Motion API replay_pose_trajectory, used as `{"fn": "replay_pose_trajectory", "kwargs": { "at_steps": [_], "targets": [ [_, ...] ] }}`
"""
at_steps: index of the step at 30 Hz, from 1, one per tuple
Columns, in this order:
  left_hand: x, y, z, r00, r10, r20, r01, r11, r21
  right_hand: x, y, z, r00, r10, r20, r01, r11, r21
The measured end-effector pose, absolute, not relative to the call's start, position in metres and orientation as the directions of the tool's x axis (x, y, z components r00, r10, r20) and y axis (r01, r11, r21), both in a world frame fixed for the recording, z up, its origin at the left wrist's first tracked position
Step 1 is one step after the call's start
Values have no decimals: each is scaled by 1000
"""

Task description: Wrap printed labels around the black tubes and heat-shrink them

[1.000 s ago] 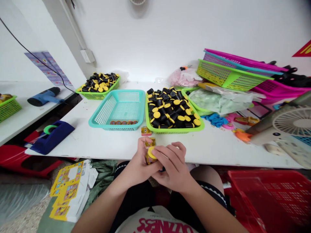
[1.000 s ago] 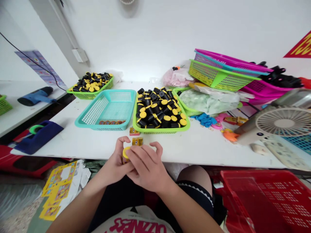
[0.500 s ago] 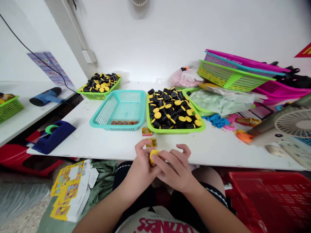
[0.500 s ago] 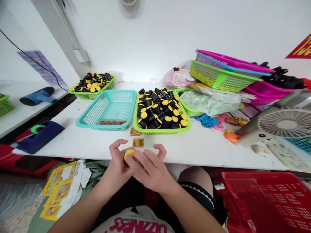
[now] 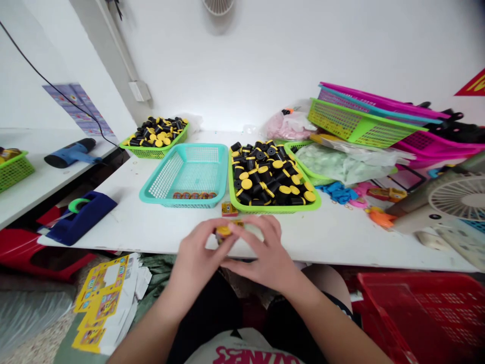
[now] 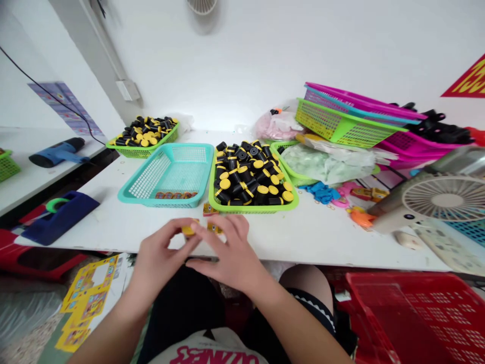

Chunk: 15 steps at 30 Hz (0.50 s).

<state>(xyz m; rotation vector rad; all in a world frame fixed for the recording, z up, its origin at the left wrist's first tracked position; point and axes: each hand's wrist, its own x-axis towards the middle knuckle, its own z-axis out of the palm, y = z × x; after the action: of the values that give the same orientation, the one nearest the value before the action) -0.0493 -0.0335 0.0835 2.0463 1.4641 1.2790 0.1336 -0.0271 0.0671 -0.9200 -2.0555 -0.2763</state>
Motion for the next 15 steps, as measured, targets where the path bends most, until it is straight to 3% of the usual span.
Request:
{"fn": "replay_pose_trajectory", "kwargs": {
  "at_steps": [2, 4, 7, 11, 15],
  "targets": [
    [-72, -14, 94, 30, 871, 490, 609, -405, 682, 153, -7, 73, -278, 601, 750, 760, 614, -210],
    [-100, 12, 108, -26, 868, 496, 678, -349, 647, 177, 19, 72, -67, 683, 727, 881, 382, -278],
    [-140, 58, 128, -144, 896, 420, 872, -86, 482, 207, 55, 61, 97, 782, 616, 923, 160, -349],
    [-171, 116, 134, -204, 978, 46, 955, 188, 228, 213, 58, 53, 97, 759, 644, 891, 222, -395],
    [-180, 156, 116, -182, 974, -131, 975, 197, 107, 197, 24, 68, 112, 595, 796, 851, 356, -386]
  ]
}}
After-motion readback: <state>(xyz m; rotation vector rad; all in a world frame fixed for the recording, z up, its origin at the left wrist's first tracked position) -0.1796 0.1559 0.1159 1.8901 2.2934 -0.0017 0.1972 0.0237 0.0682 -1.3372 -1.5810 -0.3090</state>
